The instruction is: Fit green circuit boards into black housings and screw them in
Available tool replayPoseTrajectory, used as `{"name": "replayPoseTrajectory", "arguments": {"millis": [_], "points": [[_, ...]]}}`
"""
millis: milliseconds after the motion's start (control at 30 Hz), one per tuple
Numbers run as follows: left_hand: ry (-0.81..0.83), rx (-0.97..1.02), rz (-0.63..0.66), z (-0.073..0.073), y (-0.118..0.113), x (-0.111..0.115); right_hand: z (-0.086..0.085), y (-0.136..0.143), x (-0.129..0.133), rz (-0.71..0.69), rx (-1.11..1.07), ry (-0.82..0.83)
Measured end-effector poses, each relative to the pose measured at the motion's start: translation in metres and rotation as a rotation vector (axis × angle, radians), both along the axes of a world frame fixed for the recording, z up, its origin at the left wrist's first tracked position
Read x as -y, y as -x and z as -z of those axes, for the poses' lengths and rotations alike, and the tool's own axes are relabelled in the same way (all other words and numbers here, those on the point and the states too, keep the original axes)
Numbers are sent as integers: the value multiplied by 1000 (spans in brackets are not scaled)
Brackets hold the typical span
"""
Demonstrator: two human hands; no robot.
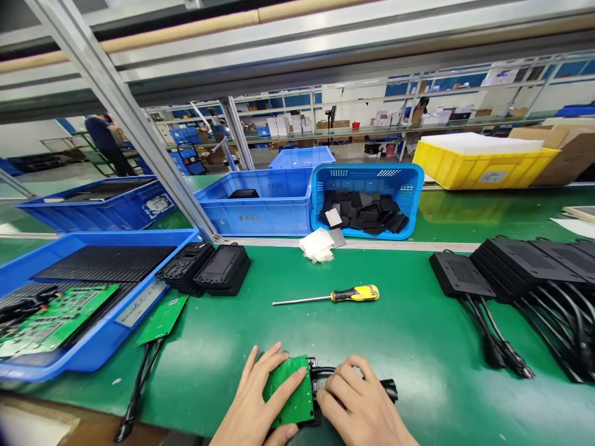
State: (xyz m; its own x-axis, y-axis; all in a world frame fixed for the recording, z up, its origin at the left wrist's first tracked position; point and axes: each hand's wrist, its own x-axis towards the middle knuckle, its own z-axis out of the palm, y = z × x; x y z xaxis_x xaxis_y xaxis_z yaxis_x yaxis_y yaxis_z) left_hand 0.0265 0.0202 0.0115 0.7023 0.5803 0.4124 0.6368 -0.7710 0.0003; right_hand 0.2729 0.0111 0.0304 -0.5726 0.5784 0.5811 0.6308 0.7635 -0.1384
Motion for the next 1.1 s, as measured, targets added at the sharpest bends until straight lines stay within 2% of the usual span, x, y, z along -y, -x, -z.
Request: {"name": "replayPoseTrajectory", "arguments": {"millis": [100,267,400,700,900,1000,1100], "points": [[1,-3,31,2,4,-3,5,0,1,-4,35,9],[13,81,47,22,3,-6,15,3,3,12,-59,-43],[44,137,79,32,3,-9,14,7,3,60,-60,-40],[112,151,60,32,5,-7,4,9,3,101,-9,-33],[82,142,66,36,4,-7,13,13,6,142,-3,-34],[70,144,76,36,5,-8,13,11,2,124,-5,32],[64,138,80,34,5,-9,6,2,-6,54,-1,216]]}}
